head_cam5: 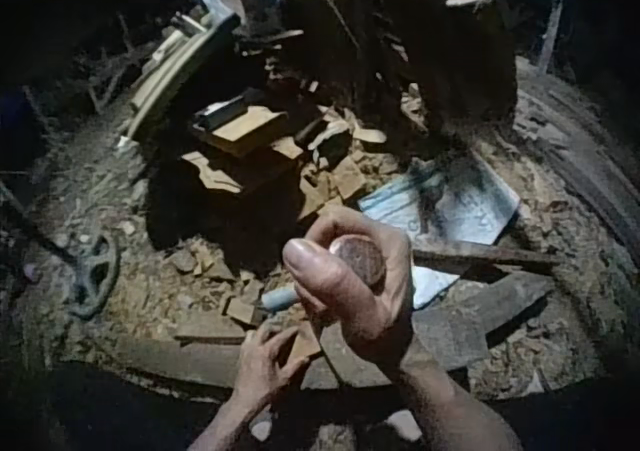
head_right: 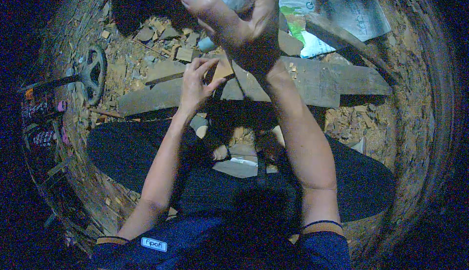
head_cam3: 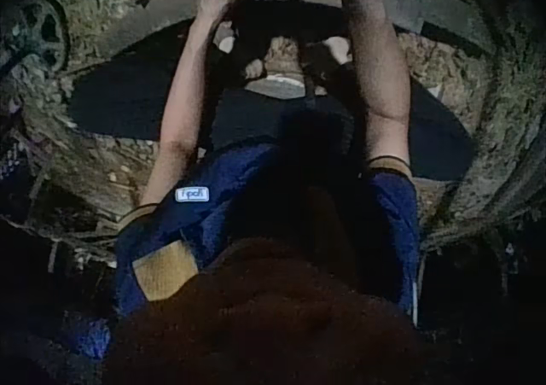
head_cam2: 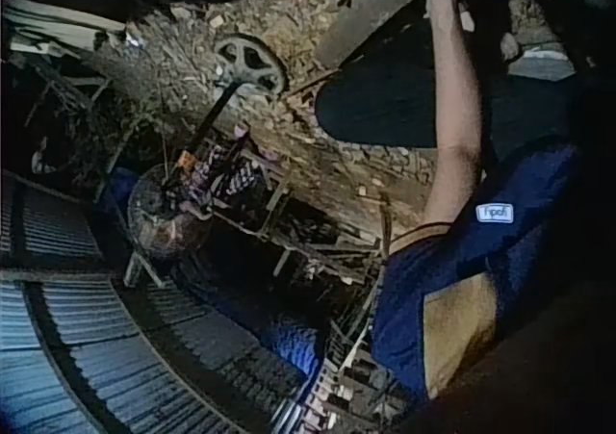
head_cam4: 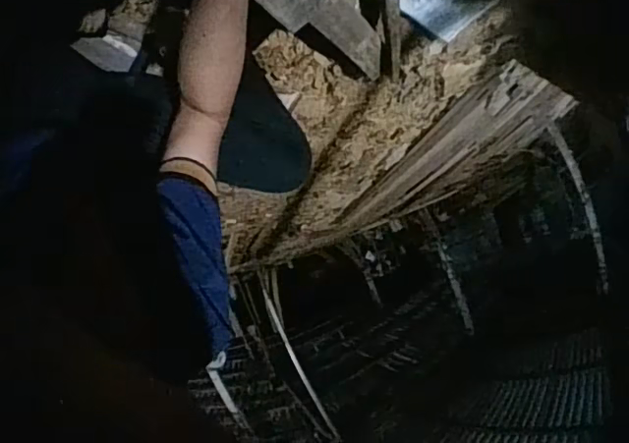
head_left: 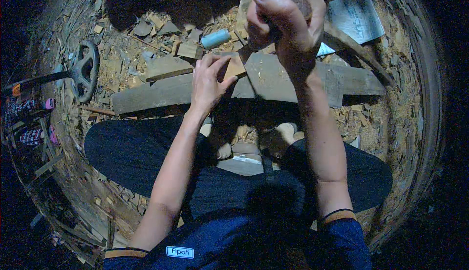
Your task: Manually carving a small piece of wood using a chisel.
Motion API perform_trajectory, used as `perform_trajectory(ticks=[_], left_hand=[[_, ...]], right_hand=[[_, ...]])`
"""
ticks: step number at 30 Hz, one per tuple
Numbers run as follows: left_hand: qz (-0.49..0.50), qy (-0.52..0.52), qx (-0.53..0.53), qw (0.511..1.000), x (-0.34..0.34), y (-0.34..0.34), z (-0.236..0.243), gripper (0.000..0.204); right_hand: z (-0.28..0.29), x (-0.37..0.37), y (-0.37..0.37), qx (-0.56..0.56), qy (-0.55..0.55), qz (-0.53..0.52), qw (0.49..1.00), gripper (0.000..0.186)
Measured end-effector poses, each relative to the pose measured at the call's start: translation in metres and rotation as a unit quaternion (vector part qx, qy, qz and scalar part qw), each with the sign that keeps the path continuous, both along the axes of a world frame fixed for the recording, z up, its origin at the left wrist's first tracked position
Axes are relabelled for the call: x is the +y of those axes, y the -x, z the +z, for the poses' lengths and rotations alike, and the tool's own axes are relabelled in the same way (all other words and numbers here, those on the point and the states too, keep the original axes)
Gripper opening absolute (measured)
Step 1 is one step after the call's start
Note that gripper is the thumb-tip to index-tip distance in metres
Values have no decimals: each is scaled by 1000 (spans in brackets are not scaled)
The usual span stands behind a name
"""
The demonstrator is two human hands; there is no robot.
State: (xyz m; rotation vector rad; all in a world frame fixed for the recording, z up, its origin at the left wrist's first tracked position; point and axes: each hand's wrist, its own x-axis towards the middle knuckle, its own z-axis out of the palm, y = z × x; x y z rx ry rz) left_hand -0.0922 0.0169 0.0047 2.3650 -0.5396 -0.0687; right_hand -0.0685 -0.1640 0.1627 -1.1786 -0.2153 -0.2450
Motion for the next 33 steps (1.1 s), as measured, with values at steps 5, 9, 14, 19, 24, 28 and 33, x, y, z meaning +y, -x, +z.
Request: perform_trajectory(ticks=[5,9,14,19,24,28,33], left_hand=[[-1,-7,-4,1000,-4,-1,0,50],[0,-16,-5,1000,-1,0,1,51],[-11,-25,-34,999,-3,-1,1,54],[-38,-10,20,999,6,-9,9,48],[-50,7,154,987,9,-7,27,32],[-68,-3,53,996,5,-10,24,28],[-51,1,53,997,-8,-7,27,27]], right_hand=[[-7,-6,-4,-11,-4,-14,1000,30],[-3,-5,-4,17,31,1,999,30],[1,-7,-6,-7,10,18,1000,29],[1,-12,-6,-16,-20,7,1000,28],[18,-27,5,-7,-41,-52,998,29],[11,-30,9,-27,-13,-49,998,29],[7,-25,9,-37,44,-90,994,35]])
